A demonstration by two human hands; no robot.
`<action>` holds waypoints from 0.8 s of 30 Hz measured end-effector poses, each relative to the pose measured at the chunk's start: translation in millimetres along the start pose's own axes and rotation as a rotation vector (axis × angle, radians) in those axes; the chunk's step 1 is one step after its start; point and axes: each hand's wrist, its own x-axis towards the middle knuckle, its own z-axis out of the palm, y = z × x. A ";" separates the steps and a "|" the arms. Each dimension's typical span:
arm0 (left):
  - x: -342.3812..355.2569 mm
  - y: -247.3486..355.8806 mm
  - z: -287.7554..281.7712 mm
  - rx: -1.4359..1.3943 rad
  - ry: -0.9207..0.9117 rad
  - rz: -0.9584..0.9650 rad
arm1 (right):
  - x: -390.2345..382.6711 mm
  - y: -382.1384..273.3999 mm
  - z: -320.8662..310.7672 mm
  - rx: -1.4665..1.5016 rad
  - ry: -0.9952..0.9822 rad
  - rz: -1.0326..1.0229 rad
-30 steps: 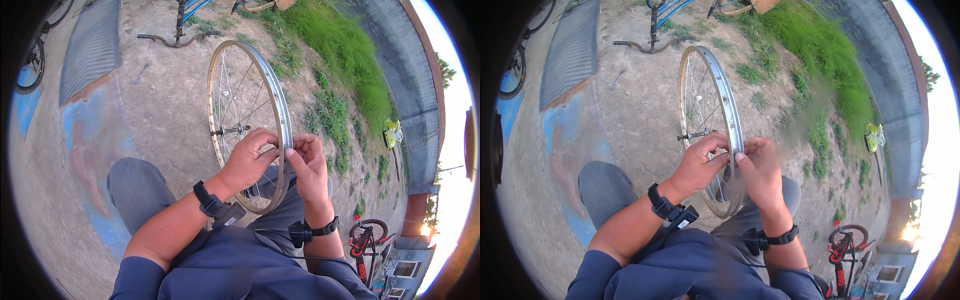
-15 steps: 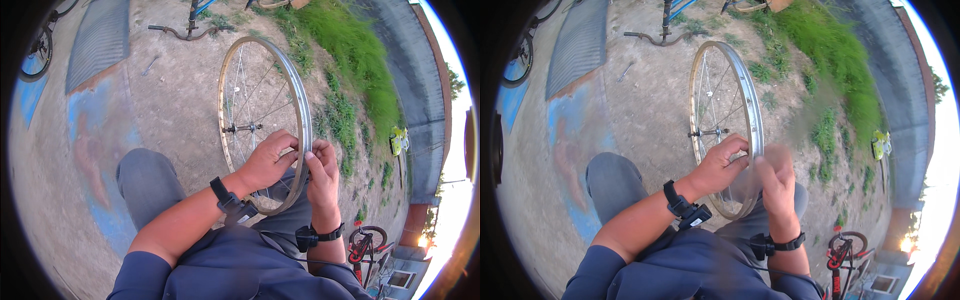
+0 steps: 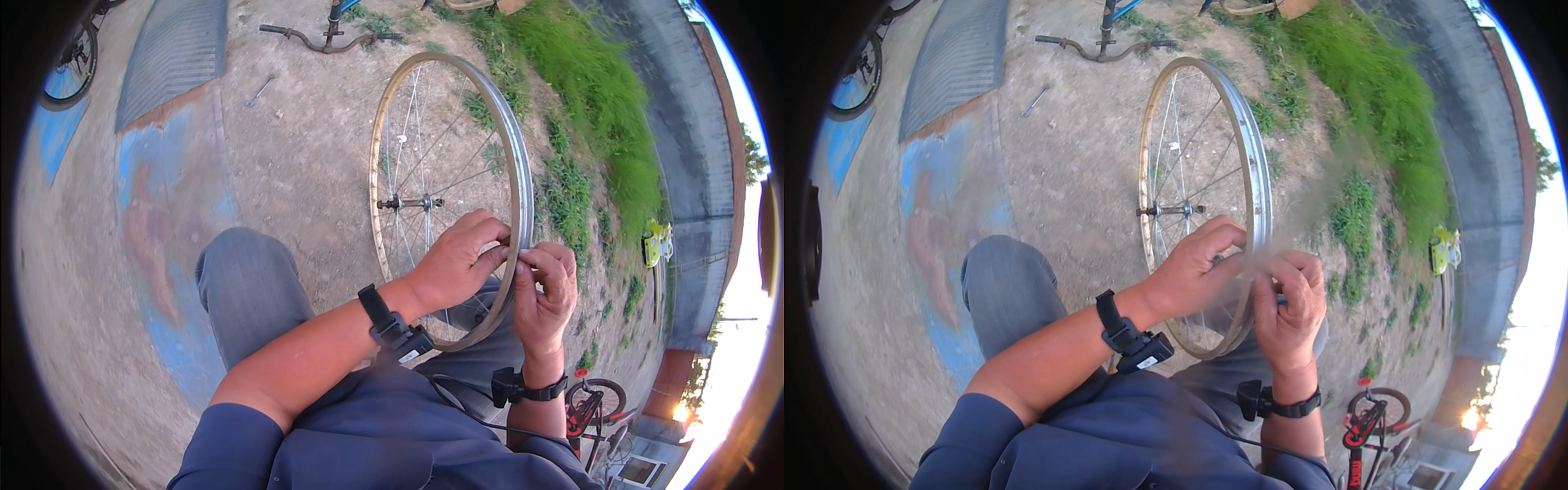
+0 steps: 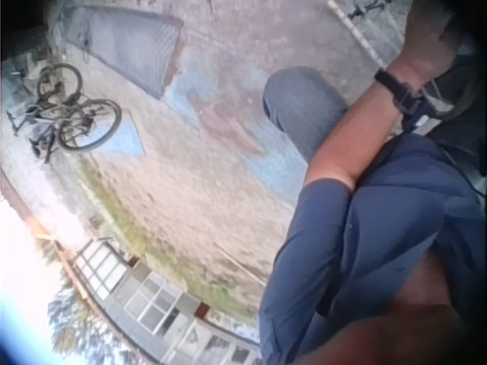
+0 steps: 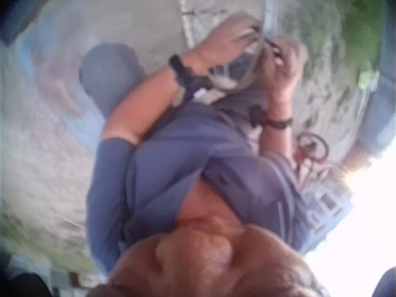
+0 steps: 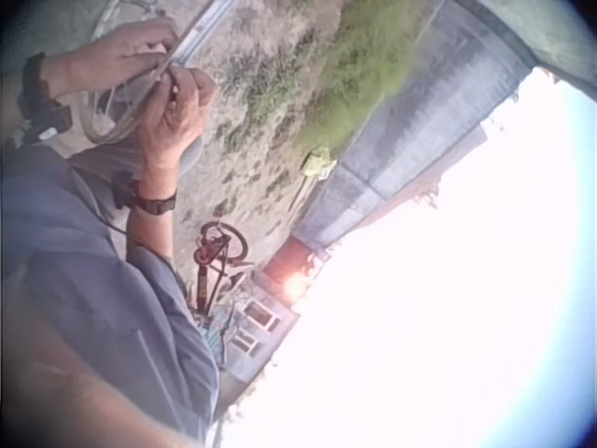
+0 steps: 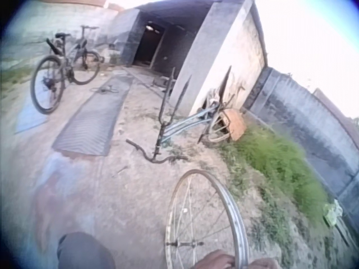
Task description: The person holds a bicycle wheel and repeatedly inserts and removes spokes, adjusting them by hand. They rotate the wheel to access different spoke holes and continue the process without using tools.
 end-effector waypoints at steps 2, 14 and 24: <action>-0.5 -0.2 0.4 -0.008 0.000 0.009 | 4.6 -0.3 -6.5 -0.070 -0.048 -0.066; -2.6 2.0 1.1 0.020 -0.002 -0.026 | 15.9 -6.6 -15.8 -0.135 -0.131 -0.110; -2.4 5.1 3.6 -0.016 0.019 -0.027 | 19.2 -2.7 -23.6 -0.210 -0.172 -0.177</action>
